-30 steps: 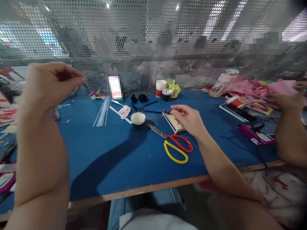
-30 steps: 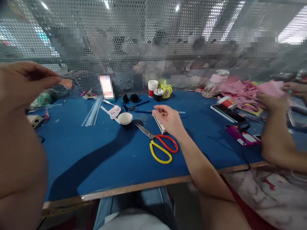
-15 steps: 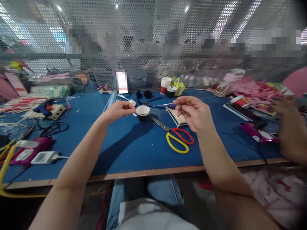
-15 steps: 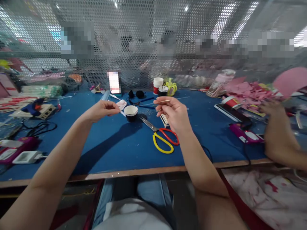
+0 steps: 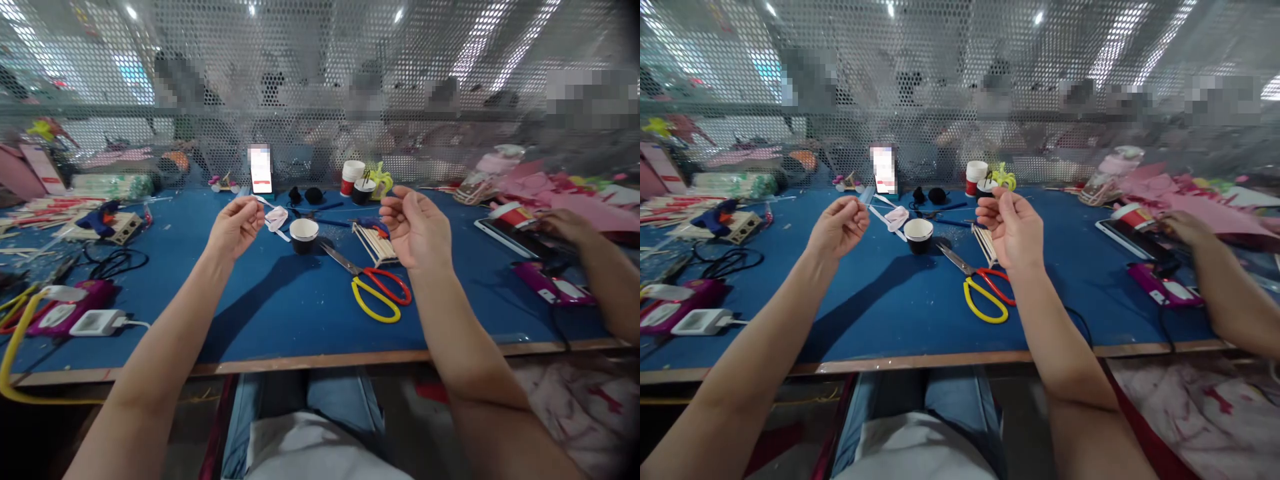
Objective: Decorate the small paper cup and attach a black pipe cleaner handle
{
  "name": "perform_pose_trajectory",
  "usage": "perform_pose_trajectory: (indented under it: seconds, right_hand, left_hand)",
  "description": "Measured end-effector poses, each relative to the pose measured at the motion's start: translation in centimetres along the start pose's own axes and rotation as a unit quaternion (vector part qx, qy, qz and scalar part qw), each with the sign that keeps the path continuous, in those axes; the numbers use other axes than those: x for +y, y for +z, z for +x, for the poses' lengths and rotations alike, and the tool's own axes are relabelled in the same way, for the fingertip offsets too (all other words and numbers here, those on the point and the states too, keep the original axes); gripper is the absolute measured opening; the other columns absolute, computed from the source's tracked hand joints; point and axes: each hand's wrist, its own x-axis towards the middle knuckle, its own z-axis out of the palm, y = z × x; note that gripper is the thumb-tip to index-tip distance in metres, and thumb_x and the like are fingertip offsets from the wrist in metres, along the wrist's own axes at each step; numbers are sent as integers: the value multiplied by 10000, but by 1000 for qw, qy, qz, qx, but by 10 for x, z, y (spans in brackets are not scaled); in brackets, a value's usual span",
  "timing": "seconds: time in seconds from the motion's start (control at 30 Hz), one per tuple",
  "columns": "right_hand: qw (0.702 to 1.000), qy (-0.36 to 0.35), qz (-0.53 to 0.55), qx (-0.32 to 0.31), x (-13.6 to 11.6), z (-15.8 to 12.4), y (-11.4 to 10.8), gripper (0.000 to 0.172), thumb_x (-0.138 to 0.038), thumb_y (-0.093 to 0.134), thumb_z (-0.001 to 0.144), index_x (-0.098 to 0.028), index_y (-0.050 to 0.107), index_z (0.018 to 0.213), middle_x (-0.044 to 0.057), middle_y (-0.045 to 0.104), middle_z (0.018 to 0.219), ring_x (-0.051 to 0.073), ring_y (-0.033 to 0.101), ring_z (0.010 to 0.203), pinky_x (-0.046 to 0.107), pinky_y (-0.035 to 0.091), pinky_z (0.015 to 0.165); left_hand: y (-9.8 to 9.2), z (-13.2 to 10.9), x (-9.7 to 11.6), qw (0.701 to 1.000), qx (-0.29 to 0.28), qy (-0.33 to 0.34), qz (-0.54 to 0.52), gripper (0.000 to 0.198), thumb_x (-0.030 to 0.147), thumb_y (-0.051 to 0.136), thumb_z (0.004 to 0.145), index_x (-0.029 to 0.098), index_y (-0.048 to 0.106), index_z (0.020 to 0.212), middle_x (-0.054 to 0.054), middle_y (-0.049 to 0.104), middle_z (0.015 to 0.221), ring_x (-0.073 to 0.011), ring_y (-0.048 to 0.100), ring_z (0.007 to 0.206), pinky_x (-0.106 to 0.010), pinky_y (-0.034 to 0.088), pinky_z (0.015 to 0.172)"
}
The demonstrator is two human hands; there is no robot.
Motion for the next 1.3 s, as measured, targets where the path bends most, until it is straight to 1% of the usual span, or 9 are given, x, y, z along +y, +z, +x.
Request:
perform_pose_trajectory:
  seconds: [0.17, 0.3, 0.47, 0.7, 0.83, 0.97, 1.07, 1.2, 1.3]
  right_hand:
    - [1000, 18, -6, -8, -1, 1, 6, 205, -402, 537, 801, -200, 561, 826, 12, 659, 793, 105, 630, 684, 219, 516, 563]
    - [997, 23, -39, -67, -6, 0, 11, 266, -444, 546, 786, -193, 595, 859, 23, 644, 770, 106, 617, 674, 232, 511, 581]
    - [989, 37, -71, -123, -9, -5, 13, 262, -361, 630, 736, -158, 624, 903, 12, 604, 693, 92, 583, 597, 222, 489, 521]
    - [953, 74, -168, -240, -5, -33, 32, 230, -322, 618, 739, -138, 611, 877, 4, 603, 610, 74, 546, 507, 201, 468, 471]
    - [928, 128, -159, -313, 8, -52, 40, 243, -349, 613, 734, -145, 609, 866, -5, 581, 615, 77, 545, 511, 198, 470, 458]
    - [925, 154, -152, -313, 15, -57, 38, 238, -360, 640, 706, -154, 554, 789, -20, 555, 597, 84, 547, 515, 211, 470, 473]
    - [928, 124, -172, -308, 16, -56, 37, 227, -345, 649, 698, -158, 528, 742, -23, 548, 627, 66, 521, 533, 199, 450, 496]
    - [924, 144, -169, -313, 18, -57, 38, 257, -375, 642, 696, -165, 504, 749, -32, 530, 594, 63, 481, 486, 181, 402, 409]
    - [922, 163, -144, -321, 20, -60, 39, 261, -371, 648, 694, -168, 496, 755, -27, 544, 597, 62, 489, 481, 176, 414, 406]
  left_hand:
    - [29, 1, 12, 998, 25, 54, -32, 125, 322, 585, 772, 198, 572, 754, 22, 663, 865, -96, 637, 810, -224, 524, 738]
    - [40, -10, 12, 997, 4, 80, -6, 142, 333, 591, 766, 200, 549, 790, 37, 633, 691, -89, 631, 626, -262, 542, 678]
    - [40, -33, -8, 995, -46, 30, 89, 152, 301, 610, 746, 164, 555, 783, 17, 591, 609, -107, 615, 549, -222, 506, 518]
    - [46, -59, -28, 975, -94, -14, 199, 140, 268, 622, 727, 137, 612, 776, 18, 566, 580, -45, 497, 449, -170, 406, 428]
    - [51, -68, -36, 966, -109, -54, 230, 159, 283, 635, 710, 130, 606, 742, 18, 571, 563, -66, 537, 468, -189, 452, 460]
    - [53, -71, -38, 965, -103, -80, 227, 200, 313, 652, 690, 125, 596, 722, 17, 579, 543, -77, 552, 463, -198, 470, 466]
    - [54, -72, -38, 963, -107, -90, 229, 215, 325, 653, 688, 123, 588, 724, 18, 578, 531, -82, 557, 456, -202, 469, 464]
    - [54, -72, -40, 964, -110, -96, 222, 206, 310, 645, 700, 124, 571, 748, 22, 570, 528, -85, 556, 452, -204, 466, 459]
    - [52, -72, -42, 971, -100, -90, 199, 209, 289, 659, 687, 136, 550, 777, 26, 572, 567, -91, 562, 446, -211, 468, 441]
